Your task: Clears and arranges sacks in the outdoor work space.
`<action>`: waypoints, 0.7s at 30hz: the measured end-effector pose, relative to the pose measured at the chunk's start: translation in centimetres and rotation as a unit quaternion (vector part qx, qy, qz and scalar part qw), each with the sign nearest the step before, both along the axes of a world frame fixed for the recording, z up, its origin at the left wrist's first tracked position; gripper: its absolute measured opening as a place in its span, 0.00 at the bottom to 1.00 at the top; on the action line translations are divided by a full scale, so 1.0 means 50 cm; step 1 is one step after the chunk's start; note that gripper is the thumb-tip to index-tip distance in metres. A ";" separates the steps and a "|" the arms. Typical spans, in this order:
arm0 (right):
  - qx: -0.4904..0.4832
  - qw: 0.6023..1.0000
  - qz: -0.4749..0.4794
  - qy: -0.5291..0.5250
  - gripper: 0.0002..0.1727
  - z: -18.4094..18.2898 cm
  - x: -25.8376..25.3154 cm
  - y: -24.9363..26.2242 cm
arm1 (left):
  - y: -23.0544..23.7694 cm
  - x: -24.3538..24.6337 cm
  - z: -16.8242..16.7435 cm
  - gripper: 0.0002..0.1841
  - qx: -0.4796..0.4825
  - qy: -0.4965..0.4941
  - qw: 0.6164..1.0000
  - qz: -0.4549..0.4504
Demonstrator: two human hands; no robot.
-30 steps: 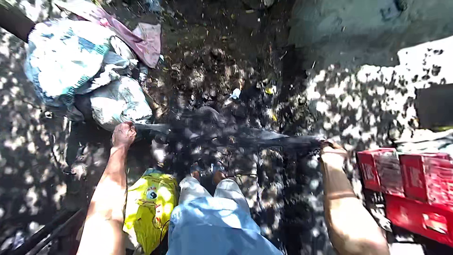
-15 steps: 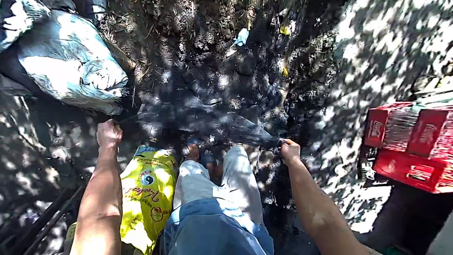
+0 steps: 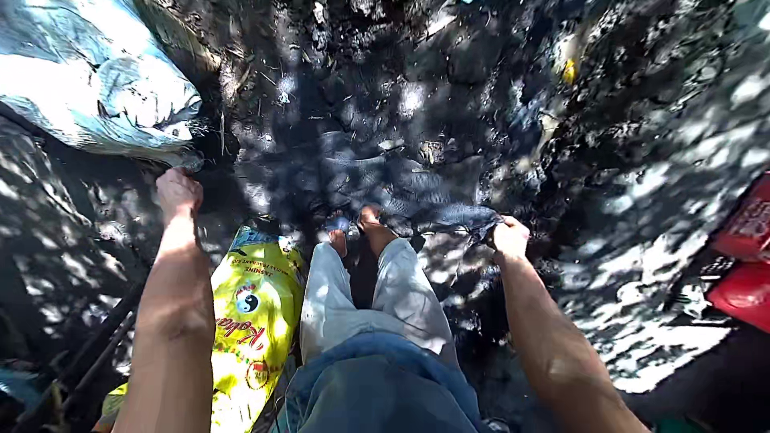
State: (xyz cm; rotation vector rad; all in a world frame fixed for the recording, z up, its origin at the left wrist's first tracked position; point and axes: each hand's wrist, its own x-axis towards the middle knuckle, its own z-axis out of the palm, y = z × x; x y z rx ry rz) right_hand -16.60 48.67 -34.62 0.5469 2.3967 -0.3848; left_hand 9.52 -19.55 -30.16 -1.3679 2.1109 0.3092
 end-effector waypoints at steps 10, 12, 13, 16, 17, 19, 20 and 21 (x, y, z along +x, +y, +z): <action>-0.085 0.996 -0.025 0.021 0.16 -0.019 -0.195 -0.060 | -0.042 -0.137 0.012 0.12 -0.016 0.023 0.999 0.027; -0.113 0.993 -0.018 0.017 0.16 -0.017 -0.201 -0.087 | -0.058 -0.140 0.003 0.12 -0.012 0.017 0.999 0.028; -0.121 0.992 -0.008 0.018 0.15 -0.024 -0.200 -0.089 | -0.067 -0.136 -0.006 0.12 -0.013 0.017 0.999 0.029; -0.095 0.995 0.030 -0.004 0.18 -0.046 -0.225 -0.100 | -0.111 -0.124 -0.025 0.13 -0.041 0.027 0.998 0.034; -0.083 0.996 0.034 -0.014 0.19 -0.040 -0.243 -0.115 | -0.140 -0.122 -0.026 0.16 -0.056 0.028 0.997 0.045; -0.063 0.997 0.039 0.002 0.21 -0.020 -0.296 -0.141 | -0.233 -0.131 -0.025 0.22 -0.088 0.033 0.993 0.077; -0.056 0.997 0.049 0.028 0.21 -0.011 -0.330 -0.147 | -0.286 -0.144 -0.022 0.23 -0.101 0.038 0.991 0.080; -0.053 0.994 0.069 0.065 0.20 -0.001 -0.365 -0.157 | -0.337 -0.161 -0.015 0.23 -0.113 0.049 0.990 0.069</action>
